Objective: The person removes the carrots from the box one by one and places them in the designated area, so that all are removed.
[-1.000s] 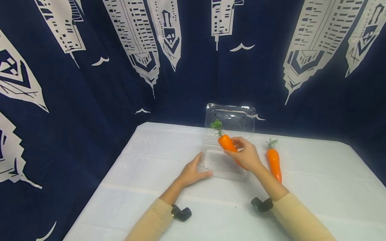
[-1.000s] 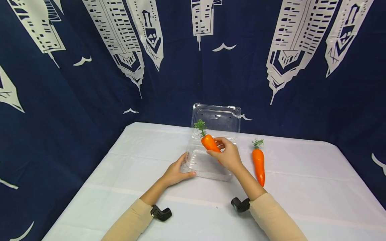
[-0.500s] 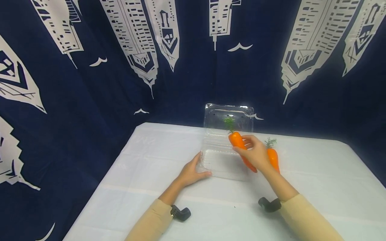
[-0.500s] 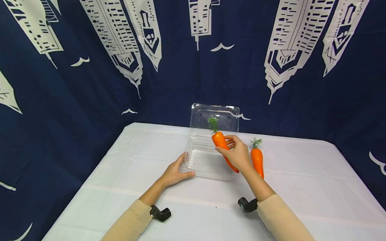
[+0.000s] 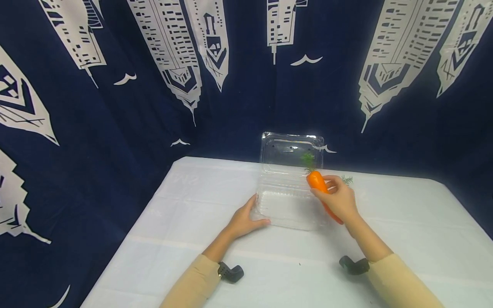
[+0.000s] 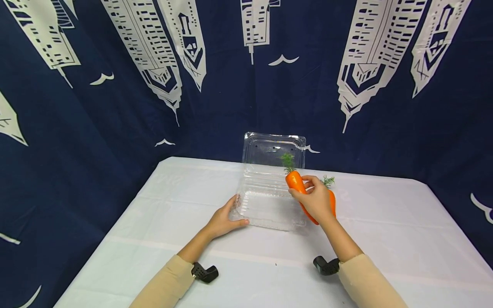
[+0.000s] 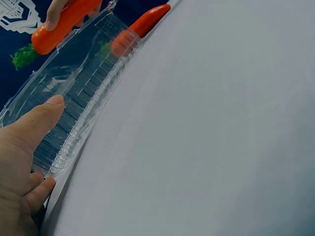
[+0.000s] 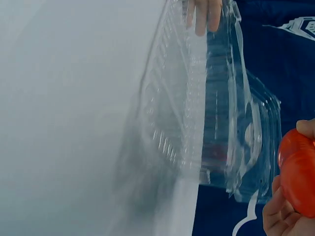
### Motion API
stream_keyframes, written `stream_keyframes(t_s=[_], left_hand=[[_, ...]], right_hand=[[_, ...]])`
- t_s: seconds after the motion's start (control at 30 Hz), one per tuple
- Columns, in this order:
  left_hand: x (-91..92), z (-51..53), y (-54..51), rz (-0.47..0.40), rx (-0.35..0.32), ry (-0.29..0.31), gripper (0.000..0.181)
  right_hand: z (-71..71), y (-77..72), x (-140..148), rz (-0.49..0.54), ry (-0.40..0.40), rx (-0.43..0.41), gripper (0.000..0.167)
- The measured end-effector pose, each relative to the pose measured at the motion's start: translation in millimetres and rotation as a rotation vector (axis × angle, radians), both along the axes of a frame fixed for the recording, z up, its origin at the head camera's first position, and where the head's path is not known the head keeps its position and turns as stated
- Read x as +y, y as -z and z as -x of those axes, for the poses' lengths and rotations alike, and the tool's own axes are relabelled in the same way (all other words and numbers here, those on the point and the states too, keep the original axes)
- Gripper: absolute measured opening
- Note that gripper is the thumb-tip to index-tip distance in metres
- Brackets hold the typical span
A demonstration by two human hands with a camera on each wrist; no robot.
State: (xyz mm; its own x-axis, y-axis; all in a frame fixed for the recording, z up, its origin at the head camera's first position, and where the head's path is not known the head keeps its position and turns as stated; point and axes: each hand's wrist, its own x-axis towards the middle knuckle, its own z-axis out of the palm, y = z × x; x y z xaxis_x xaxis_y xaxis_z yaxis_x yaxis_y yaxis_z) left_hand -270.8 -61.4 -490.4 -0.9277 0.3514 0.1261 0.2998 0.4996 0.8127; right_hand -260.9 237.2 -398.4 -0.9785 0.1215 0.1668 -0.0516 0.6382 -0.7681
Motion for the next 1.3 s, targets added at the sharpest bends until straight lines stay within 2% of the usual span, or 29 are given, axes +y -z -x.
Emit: stream_keyframes(t_s=[0.37, 0.6, 1.3], left_hand=[[-1.0, 1.4, 2.3, -0.002, 0.016, 0.005, 0.101], [-0.7, 2.1, 2.8, -0.001, 0.009, 0.002, 0.101], [-1.0, 1.5, 3.2, 0.004, 0.013, -0.001, 0.102]], right_hand=[[-6.7, 7.4, 25.1, -0.023, 0.073, 0.047, 0.065], [-11.2, 14.4, 43.2, -0.015, 0.118, -0.01, 0.071], [-20.8, 31.6, 98.4, -0.009, 0.24, -0.1, 0.075]])
